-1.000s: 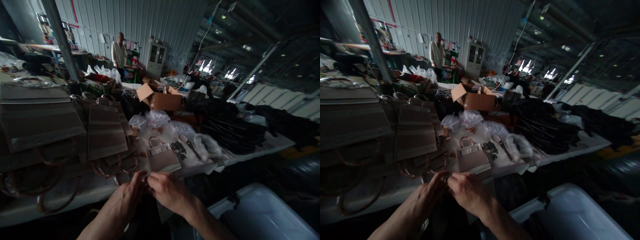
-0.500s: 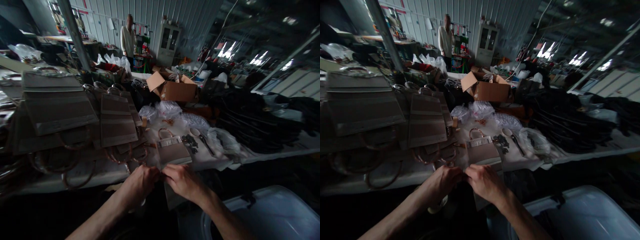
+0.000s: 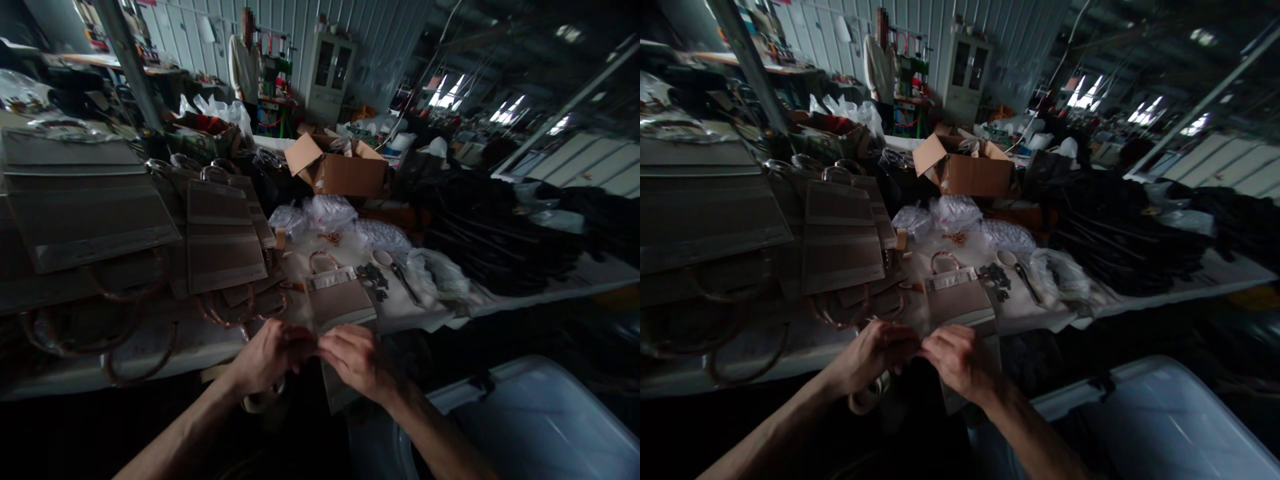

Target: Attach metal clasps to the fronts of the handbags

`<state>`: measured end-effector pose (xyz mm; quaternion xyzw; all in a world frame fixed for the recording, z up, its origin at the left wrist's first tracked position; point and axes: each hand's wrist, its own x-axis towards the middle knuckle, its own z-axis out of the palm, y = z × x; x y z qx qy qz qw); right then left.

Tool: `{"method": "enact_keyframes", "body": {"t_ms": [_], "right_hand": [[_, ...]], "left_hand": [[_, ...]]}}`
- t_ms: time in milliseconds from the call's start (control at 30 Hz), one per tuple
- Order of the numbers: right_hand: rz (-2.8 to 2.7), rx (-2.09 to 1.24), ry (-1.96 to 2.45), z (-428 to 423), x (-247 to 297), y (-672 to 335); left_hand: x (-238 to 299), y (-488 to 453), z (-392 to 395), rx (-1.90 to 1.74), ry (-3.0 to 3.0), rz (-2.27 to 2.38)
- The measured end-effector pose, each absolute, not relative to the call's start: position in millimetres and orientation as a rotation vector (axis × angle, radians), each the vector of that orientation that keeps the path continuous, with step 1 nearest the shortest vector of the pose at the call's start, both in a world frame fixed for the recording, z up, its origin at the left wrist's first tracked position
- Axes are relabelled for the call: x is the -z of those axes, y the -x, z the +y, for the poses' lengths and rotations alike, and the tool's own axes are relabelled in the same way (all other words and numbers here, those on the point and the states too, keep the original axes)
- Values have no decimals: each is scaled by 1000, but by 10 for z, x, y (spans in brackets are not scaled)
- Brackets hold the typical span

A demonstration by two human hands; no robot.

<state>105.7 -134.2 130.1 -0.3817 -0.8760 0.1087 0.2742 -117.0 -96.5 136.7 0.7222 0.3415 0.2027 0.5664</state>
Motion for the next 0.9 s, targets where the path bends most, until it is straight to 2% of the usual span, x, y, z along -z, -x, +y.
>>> {"method": "enact_keyframes", "body": {"t_ms": [100,200,333,467,667,900], "right_hand": [[-2323,-167,877,-1471,-1320,-1055],[-2182,-218,905,-1460,-1290,-1145],[-1585,-431,1340,-1050,-1095,-1514],[-1194,-693,1429,-493,-740,-1901],[-1109,-604,1483,36,-254,-2050],[-1128,-576,1606,232,84,-2027]], "left_hand": [[-1145,1163,-913,-535,-1427,910],[-857,1118,-851,-684,-1236,1038],[-613,970,-804,-774,-1244,957],[-444,793,-763,-780,-1280,856],[-244,718,-706,-813,-1254,907],[-279,759,-733,-818,-1329,953]]}}
